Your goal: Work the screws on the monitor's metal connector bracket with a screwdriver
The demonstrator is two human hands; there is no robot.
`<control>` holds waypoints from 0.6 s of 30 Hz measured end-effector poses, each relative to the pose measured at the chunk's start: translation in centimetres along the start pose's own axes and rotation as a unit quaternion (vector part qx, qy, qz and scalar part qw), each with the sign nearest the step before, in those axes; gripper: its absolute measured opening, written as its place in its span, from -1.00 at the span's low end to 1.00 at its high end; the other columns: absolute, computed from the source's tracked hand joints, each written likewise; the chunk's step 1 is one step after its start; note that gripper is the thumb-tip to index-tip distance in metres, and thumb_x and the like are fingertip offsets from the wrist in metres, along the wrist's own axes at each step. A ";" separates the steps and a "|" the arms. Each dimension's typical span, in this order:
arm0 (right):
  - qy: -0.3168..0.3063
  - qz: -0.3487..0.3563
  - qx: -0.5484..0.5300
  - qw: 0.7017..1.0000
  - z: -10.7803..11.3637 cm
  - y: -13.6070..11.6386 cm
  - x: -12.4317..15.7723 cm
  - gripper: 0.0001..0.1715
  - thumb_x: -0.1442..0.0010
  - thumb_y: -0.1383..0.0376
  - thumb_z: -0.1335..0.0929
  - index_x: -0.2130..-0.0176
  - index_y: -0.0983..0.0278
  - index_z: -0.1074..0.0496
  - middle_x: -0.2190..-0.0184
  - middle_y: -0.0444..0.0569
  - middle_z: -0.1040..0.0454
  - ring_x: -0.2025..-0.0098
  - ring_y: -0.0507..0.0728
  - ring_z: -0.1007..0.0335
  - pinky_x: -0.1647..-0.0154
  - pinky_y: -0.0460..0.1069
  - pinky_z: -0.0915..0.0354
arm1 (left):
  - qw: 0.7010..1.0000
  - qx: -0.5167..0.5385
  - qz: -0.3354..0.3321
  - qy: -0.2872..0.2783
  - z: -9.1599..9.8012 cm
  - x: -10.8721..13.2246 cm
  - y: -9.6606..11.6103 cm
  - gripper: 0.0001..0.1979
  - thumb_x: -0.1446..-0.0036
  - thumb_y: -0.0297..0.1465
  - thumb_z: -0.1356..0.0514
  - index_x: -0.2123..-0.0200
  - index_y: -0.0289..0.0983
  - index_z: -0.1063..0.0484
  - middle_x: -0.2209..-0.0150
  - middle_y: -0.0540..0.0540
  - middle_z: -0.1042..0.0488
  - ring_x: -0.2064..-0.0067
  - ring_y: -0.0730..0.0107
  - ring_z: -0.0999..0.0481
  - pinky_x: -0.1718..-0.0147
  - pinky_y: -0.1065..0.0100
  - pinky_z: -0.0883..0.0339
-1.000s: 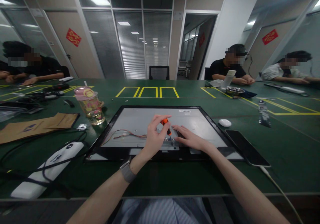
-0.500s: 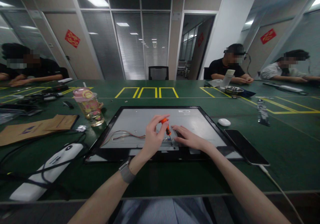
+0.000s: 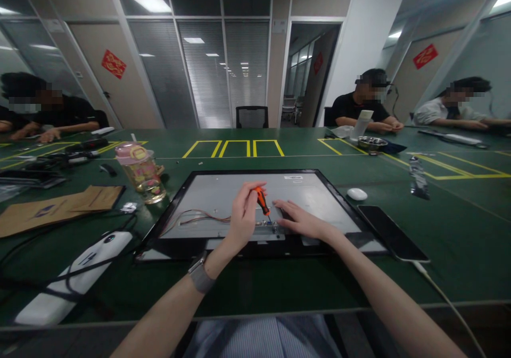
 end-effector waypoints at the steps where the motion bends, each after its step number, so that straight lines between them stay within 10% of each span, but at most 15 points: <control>1: -0.001 0.003 0.001 1.000 0.0 0.0 0.0 -0.30 -0.32 -0.06 -0.16 -0.28 0.27 -0.08 -0.29 0.12 -0.10 -0.33 0.26 0.06 -0.35 0.25 0.24 | 1.000 0.012 0.004 -0.005 0.0 0.0 0.0 -0.73 -0.30 -0.36 0.04 0.14 -0.26 -0.44 0.25 -0.11 -0.44 0.22 0.37 -0.45 0.16 0.32 -0.32; 18: 0.011 0.004 -0.015 1.000 0.3 -0.4 0.0 -0.32 -0.31 -0.04 -0.17 -0.25 0.28 -0.12 -0.27 0.10 -0.15 -0.31 0.28 0.01 -0.35 0.24 0.22 | 1.000 0.025 0.015 -0.011 -0.2 -0.1 -0.6 -0.76 -0.27 -0.34 -0.03 0.14 -0.26 -0.46 0.20 -0.13 -0.45 0.13 0.33 -0.45 0.11 0.30 -0.32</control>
Point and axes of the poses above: each hand's wrist, its own x-axis away from the middle knuckle, its own z-axis out of the back of the hand, y = z × x, the point moved 3 cm from there along -x, towards the middle knuckle
